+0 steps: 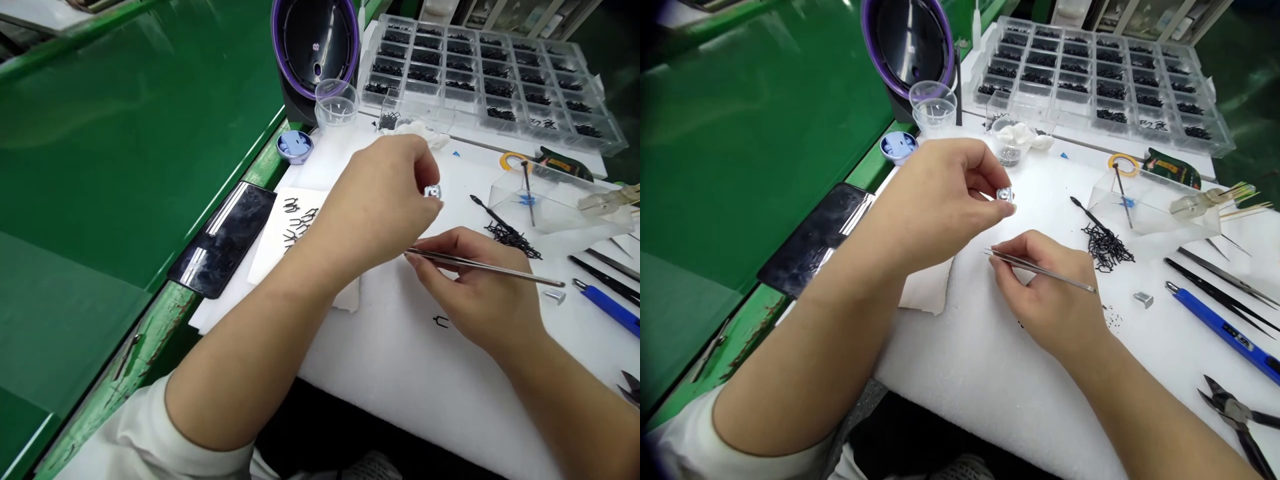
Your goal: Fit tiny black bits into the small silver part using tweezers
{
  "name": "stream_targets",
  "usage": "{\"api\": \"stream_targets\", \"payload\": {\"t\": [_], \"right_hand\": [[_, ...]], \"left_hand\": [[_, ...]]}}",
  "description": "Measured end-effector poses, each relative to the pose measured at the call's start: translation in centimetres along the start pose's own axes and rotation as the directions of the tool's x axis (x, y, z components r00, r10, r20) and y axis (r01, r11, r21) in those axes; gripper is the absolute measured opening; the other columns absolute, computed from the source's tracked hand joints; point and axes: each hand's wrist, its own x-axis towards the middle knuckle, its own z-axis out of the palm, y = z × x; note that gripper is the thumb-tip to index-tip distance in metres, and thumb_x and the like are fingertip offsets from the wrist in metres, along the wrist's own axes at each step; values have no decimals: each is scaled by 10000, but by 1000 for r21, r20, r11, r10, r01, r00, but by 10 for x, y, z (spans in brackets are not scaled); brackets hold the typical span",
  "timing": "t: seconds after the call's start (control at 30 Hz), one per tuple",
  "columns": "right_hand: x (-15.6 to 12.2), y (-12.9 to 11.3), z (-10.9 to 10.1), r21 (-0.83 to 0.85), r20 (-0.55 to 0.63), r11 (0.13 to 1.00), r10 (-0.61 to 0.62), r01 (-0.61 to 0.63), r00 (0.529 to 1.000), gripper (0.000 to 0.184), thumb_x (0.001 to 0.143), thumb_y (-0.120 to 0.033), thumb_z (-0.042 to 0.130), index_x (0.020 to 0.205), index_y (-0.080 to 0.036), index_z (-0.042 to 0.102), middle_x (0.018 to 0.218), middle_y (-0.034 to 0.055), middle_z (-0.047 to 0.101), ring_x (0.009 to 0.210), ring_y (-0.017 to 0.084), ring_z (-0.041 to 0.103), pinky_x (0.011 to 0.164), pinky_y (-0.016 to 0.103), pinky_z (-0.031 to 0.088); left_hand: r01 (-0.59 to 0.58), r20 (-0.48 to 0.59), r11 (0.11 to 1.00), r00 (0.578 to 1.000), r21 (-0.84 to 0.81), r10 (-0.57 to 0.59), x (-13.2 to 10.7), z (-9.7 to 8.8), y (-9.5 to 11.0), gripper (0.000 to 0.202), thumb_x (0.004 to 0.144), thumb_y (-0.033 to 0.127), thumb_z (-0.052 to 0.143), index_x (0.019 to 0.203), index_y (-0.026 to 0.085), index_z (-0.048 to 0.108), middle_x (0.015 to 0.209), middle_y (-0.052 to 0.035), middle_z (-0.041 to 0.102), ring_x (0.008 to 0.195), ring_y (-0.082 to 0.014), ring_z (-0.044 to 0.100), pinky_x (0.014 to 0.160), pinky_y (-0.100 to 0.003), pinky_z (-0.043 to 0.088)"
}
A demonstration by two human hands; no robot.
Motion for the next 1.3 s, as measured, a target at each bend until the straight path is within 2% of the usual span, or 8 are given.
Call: {"api": "stream_targets", "payload": {"t": [0.2,0.47,0.63,1.3], "right_hand": [[-10,-1,4,-128,3,982,-138,137,990,60,849,-220,682,905,-226,703,879,11,790,747,206,752,657,331,574],[-11,4,8,-204,-1,958,-208,204,978,87,867,-202,643,928,-234,696,875,16,785,753,202,747,648,315,550],[-11,6,11,-236,-43,939,-265,248,963,93,832,-170,681,909,-220,697,845,-10,784,706,163,738,612,266,532],[-8,8,13,-252,-48,927,-299,278,953,79,841,-173,691,910,-212,694,833,-18,782,705,148,742,623,249,536]], "left_hand": [[8,2,1000,1000,18,-8,0,-3,1,58,779,162,647,813,208,655,852,5,708,809,-171,669,636,-298,500],[11,-7,1000,1000,17,-11,0,-3,0,58,756,173,673,806,201,667,812,-5,707,765,-172,655,615,-299,494],[-3,-7,1000,1000,-5,3,-2,-2,0,62,761,166,658,802,207,678,836,-4,717,762,-162,652,618,-285,474],[34,8,999,999,19,-34,-3,-2,3,84,767,157,638,806,218,680,868,0,737,807,-170,669,635,-273,482]]}}
